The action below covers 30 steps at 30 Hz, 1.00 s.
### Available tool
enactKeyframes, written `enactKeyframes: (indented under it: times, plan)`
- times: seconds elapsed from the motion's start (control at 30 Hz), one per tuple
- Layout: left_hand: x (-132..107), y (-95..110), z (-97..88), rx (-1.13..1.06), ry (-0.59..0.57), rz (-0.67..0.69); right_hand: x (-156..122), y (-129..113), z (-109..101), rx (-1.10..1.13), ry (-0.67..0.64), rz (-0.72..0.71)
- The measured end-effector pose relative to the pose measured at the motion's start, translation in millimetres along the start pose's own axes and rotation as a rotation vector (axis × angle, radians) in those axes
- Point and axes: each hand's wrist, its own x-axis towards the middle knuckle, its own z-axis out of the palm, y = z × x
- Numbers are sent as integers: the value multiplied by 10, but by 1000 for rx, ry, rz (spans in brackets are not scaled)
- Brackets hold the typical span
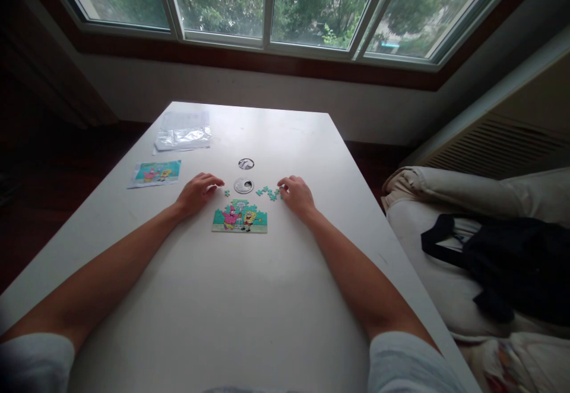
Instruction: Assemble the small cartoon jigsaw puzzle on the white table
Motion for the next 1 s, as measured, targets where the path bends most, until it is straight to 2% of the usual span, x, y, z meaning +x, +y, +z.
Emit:
enactKeyframes:
  times: [0.13,0.23,0.53,0.8,1.0]
  plan:
    - [-8,-96,-18,42,114,-101,17,35,-19,-10,2,3]
    - [-14,-170,-8,50,137,-150,33,95,-38,-30,0,24]
    - [1,-119,16,70,0,-53,35,81,-19,-40,-14,23]
    - [-5,-13,7,52,-65,43,17,16,-9,-13,-28,-6]
    - [5,40,39,35,-98,53,6,-23,19,-8,-17,-58]
